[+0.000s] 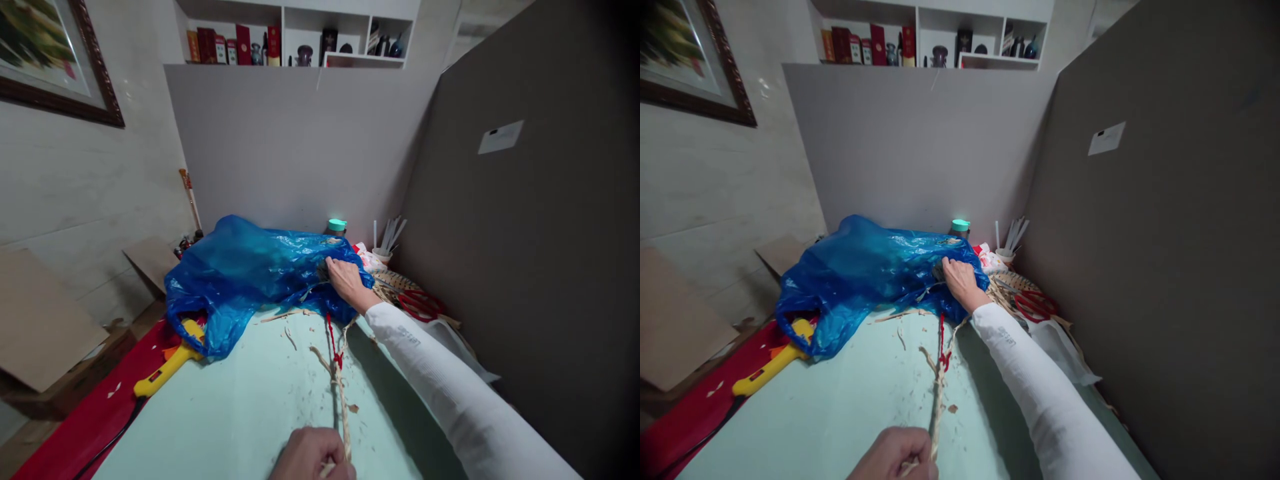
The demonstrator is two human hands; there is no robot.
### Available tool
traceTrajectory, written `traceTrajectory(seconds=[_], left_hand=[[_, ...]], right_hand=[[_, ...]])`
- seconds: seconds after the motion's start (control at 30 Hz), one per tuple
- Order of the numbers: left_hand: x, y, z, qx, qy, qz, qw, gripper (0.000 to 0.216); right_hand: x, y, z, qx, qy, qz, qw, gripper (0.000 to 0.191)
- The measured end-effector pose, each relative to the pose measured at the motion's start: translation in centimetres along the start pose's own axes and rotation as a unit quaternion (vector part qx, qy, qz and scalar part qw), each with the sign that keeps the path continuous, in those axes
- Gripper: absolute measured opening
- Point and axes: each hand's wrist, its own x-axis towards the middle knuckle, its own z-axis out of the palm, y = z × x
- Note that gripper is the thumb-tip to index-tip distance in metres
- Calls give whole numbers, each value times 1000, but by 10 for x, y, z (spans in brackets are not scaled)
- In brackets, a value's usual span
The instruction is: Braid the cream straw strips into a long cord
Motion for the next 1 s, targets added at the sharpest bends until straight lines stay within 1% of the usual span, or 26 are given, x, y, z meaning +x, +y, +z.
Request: traceTrajectory(seconds=[0.1,0.2,0.27,0.33,0.43,0.5,0.57,0.67,0.73,0.8,0.87,0.9,0.93,0.97,1.0], left_hand=[[-3,4,-1,3,-1,2,1000,18],[-6,6,-2,22,-8,16,1000,17],[-9,6,-3,73,2,37,997,17],[-12,4,-5,148,21,73,986,17],[-13,1,-5,274,40,114,954,21],[-13,2,-3,342,34,119,931,27],[-15,8,1,398,23,119,909,31],[-23,30,4,477,26,121,870,30],[-26,51,1,523,39,99,846,30],[-20,73,-11,540,92,110,829,31],[0,93,-30,532,188,156,811,26],[15,101,-41,526,246,188,792,25],[33,107,-53,514,319,215,766,27],[53,111,-64,506,369,248,739,29],[74,114,-74,510,386,283,715,37]], right_hand=[[2,0,1,-1,-13,19,1000,32],[2,4,1,1,-23,21,1000,35],[1,8,0,7,-31,12,999,34],[-1,13,-1,13,-40,-1,999,33],[-4,19,-2,18,-56,-18,998,32],[-6,22,-4,18,-64,-22,998,32],[-6,23,-5,17,-68,-20,997,32],[-6,21,-4,18,-68,-13,997,35],[-5,19,-2,24,-67,-10,997,36],[-5,18,1,33,-66,-9,997,36],[-4,18,4,45,-64,-10,997,36],[-4,18,5,50,-64,-10,997,36],[-3,19,6,56,-63,-11,996,36],[-3,19,7,61,-61,-13,996,36],[-2,20,7,65,-59,-14,996,35]])
